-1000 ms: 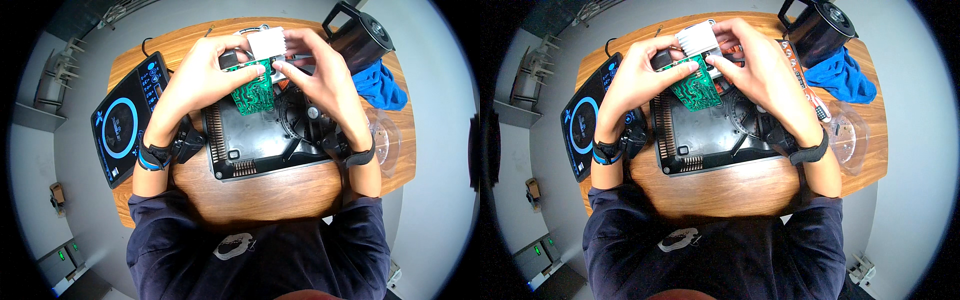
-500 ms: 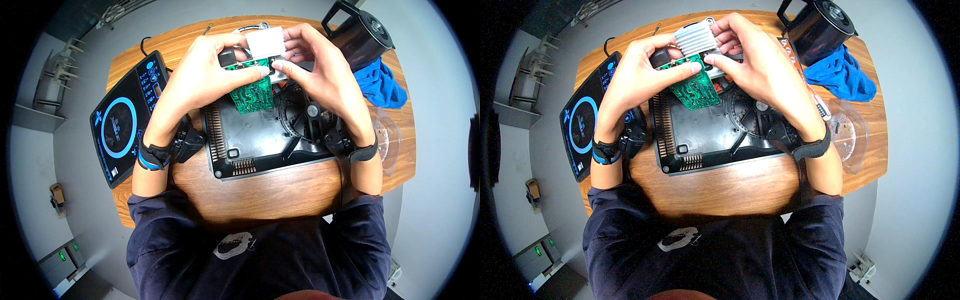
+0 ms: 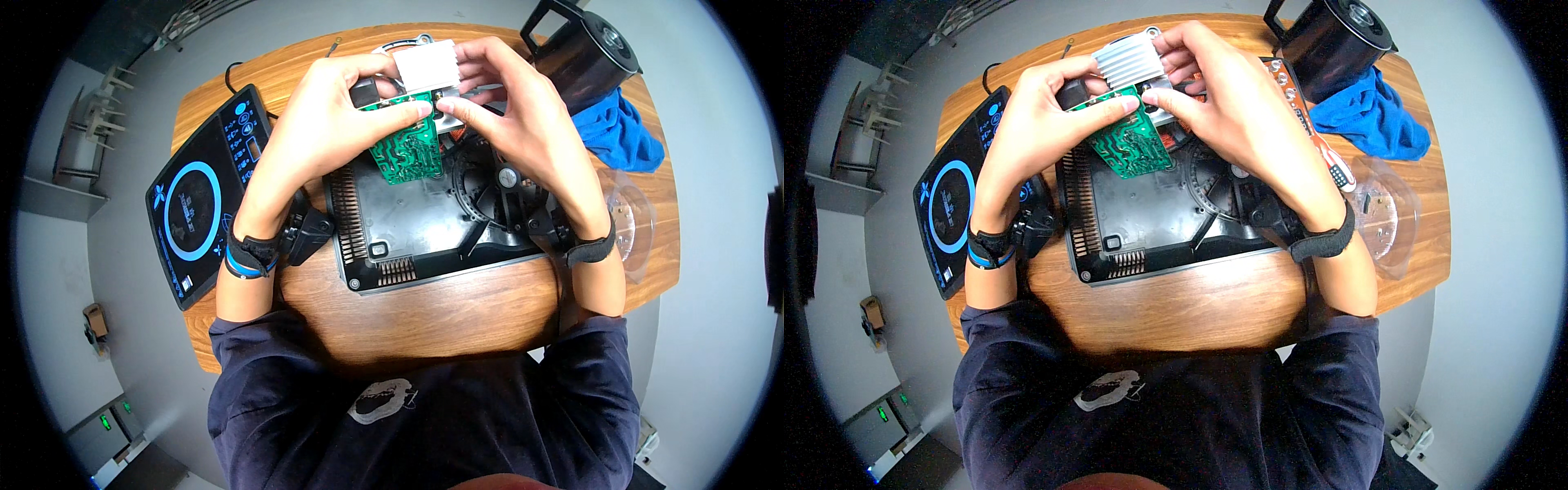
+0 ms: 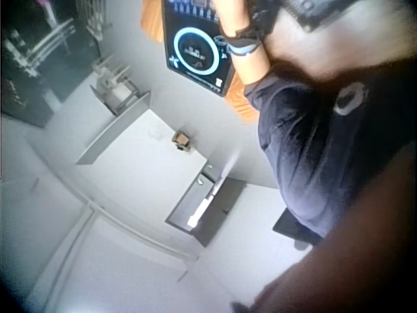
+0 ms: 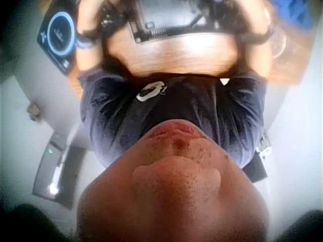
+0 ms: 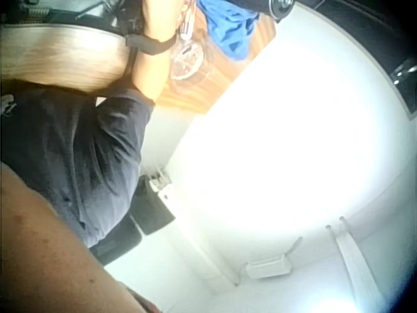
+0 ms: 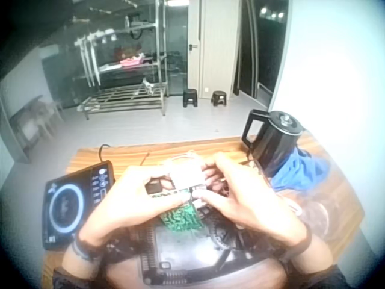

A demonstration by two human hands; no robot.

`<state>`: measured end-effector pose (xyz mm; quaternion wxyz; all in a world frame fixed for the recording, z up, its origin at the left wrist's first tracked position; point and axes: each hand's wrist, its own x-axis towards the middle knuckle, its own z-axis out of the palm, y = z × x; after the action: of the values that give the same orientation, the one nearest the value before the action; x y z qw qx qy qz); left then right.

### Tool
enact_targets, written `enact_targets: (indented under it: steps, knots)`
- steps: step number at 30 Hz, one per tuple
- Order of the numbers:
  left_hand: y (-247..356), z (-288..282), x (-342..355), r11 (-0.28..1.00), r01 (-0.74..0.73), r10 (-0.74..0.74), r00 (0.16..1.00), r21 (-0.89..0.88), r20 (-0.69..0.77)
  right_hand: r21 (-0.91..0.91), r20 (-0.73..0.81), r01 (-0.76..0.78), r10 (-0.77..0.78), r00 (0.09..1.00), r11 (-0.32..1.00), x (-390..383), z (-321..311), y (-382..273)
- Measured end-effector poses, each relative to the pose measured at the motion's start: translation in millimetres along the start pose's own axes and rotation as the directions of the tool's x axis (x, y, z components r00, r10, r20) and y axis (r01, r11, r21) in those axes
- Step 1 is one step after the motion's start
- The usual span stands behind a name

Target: The person attaches a metal heatsink to a green circuit board using a screwdriver. They then place a white thermal pad over the heatsink and secure it by tightening screws on the board.

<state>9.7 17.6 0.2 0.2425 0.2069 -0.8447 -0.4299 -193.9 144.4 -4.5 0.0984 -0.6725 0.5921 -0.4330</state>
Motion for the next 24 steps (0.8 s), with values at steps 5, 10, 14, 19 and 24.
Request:
enact_targets:
  steps: [5, 10, 14, 19, 24]
  knots:
    - [-3, 1, 0, 1.0, -0.008, 0.008, 1.0, 0.003, -0.006, 0.0, 0.006, -0.004, 0.004, 1.0, 1.0, 0, -2, -1]
    - [-3, 1, 1, 1.0, 0.007, -0.006, 1.0, -0.025, 0.01, -0.004, 0.002, -0.002, 0.002, 1.0, 1.0, 0, -1, 0]
    - [-5, 1, 1, 1.0, 0.003, -0.003, 1.0, -0.015, 0.011, -0.035, 0.007, 0.02, -0.02, 1.0, 0.999, -1, -2, -1]
    - [-2, 0, 1, 1.0, 0.001, -0.001, 1.0, 0.016, 0.01, -0.056, 0.002, 0.038, -0.038, 0.999, 0.998, -3, -3, 0]
    - [-3, 0, 0, 1.0, -0.01, 0.011, 1.0, 0.027, -0.006, -0.106, -0.057, -0.053, 0.047, 0.997, 0.993, -12, -24, -10]
